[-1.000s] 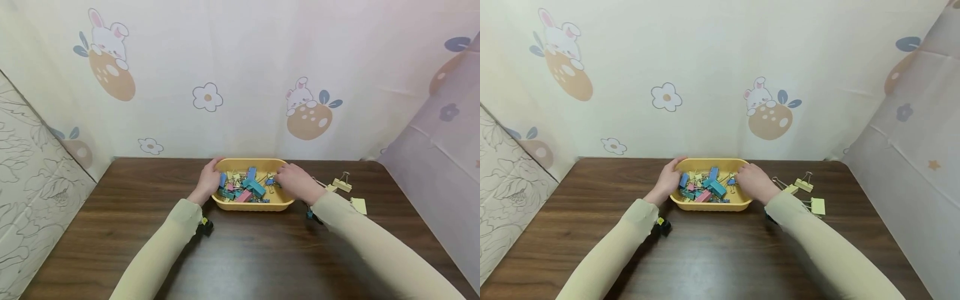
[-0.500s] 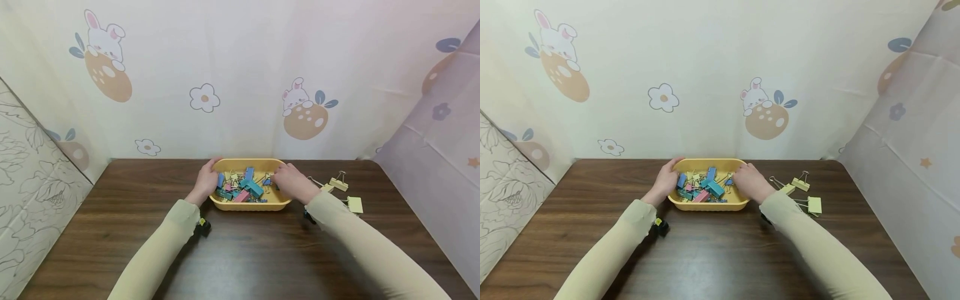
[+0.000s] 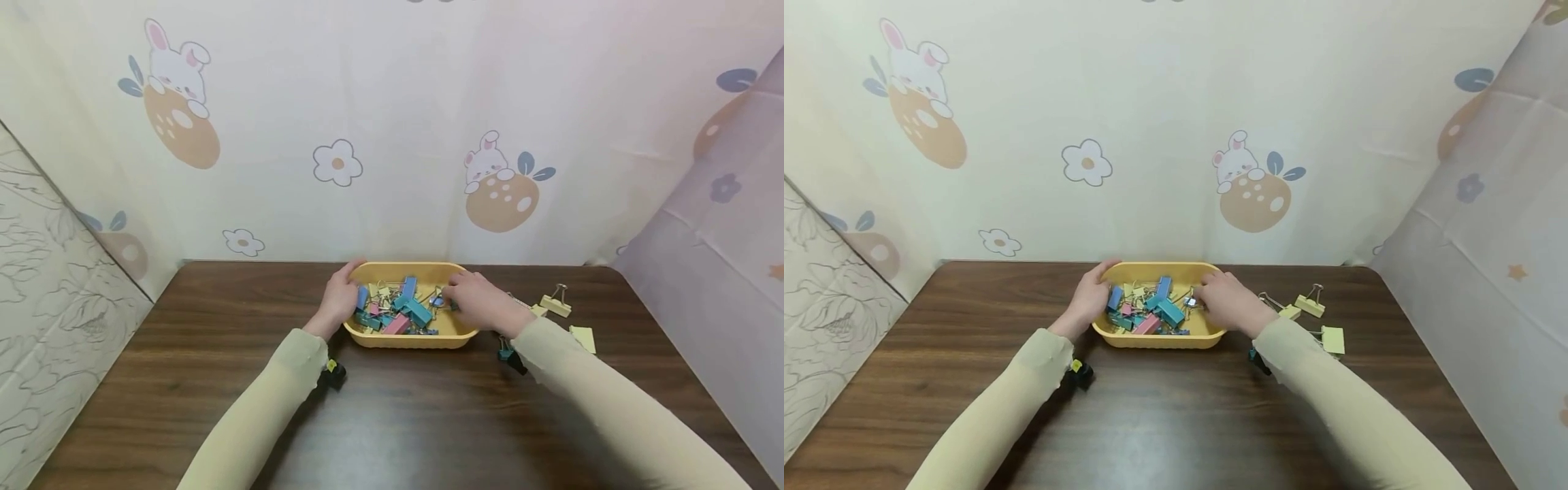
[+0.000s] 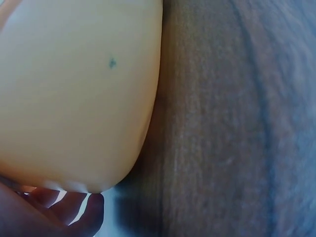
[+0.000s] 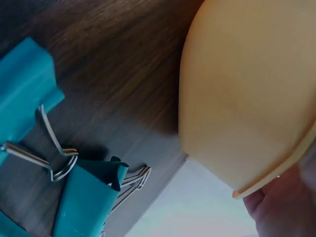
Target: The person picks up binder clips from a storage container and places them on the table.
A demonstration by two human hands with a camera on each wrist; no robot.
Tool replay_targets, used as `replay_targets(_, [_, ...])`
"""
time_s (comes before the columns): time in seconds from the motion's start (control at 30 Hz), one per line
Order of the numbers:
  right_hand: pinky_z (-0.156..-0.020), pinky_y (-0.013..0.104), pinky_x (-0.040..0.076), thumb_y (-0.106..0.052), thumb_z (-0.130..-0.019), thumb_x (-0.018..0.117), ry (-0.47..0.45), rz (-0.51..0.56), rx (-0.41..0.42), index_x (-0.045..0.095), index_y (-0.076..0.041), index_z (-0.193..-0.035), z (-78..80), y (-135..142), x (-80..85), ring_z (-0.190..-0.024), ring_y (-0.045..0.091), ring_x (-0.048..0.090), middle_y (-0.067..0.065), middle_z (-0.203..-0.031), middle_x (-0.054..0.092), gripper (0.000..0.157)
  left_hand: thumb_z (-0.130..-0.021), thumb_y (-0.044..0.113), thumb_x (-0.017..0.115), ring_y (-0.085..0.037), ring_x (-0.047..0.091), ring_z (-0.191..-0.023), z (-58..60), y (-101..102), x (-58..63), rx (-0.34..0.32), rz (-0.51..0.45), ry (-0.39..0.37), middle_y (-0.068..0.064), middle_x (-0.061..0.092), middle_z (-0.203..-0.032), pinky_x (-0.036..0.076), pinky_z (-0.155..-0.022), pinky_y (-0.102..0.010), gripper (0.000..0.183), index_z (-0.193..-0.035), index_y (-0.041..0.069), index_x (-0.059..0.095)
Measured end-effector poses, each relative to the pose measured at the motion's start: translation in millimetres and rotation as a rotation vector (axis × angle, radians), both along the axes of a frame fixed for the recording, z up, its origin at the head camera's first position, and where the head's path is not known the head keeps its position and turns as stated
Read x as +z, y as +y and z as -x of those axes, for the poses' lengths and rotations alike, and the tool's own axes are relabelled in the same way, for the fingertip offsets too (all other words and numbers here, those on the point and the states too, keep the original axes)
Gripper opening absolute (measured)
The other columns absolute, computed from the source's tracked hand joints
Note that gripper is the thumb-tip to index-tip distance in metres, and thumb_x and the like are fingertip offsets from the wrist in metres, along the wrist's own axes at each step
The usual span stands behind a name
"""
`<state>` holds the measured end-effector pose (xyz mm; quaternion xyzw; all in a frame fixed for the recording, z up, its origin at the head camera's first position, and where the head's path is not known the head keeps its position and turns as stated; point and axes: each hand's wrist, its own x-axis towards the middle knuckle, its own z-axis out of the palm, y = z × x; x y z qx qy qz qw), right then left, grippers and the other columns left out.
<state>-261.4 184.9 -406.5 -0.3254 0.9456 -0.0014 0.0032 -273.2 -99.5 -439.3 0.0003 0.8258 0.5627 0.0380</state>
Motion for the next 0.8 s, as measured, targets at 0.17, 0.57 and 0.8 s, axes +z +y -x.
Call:
replay_targets(0.17, [-0.073,0.036,0.050,-0.009,-0.083,0.072,-0.068,0.147,-0.002,0.072,-0.012,-0.094,-6.2,3,8.8,-0.079,0.018,0.052,0.001,-0.095,0.053,0.012,-0.103,0.005,0.033,-0.025,0.040,-0.138,0.1,-1,0.0,-0.003,0.000,-0.004,-0.005,0.044,-0.152,0.030,-0.113,-0.049,0.051,-0.150,0.019,0.045])
replay_targets(0.57, [-0.065,0.031,0.052,-0.007,-0.084,0.075,-0.028,0.457,-0.038,0.073,-0.015,-0.094,-35.9,45,21.6,-0.076,0.011,0.056,-0.003,-0.100,0.059,0.013,-0.103,0.005,0.034,-0.026,0.041,-0.137,0.1,-2,0.5,0.001,-0.011,-0.012,-0.006,0.044,-0.152,0.031,-0.113,-0.049,0.050,-0.150,0.019,0.045])
replay_targets(0.8, [-0.068,0.036,0.058,-0.005,-0.084,0.077,0.032,0.612,-0.088,0.071,-0.017,-0.093,-56.2,77,6.1,-0.079,0.007,0.063,-0.007,-0.100,0.061,0.016,-0.102,0.004,0.034,-0.027,0.043,-0.135,0.3,-2,0.8,0.001,-0.020,-0.021,-0.007,0.045,-0.151,0.033,-0.111,-0.050,0.052,-0.150,0.019,0.045])
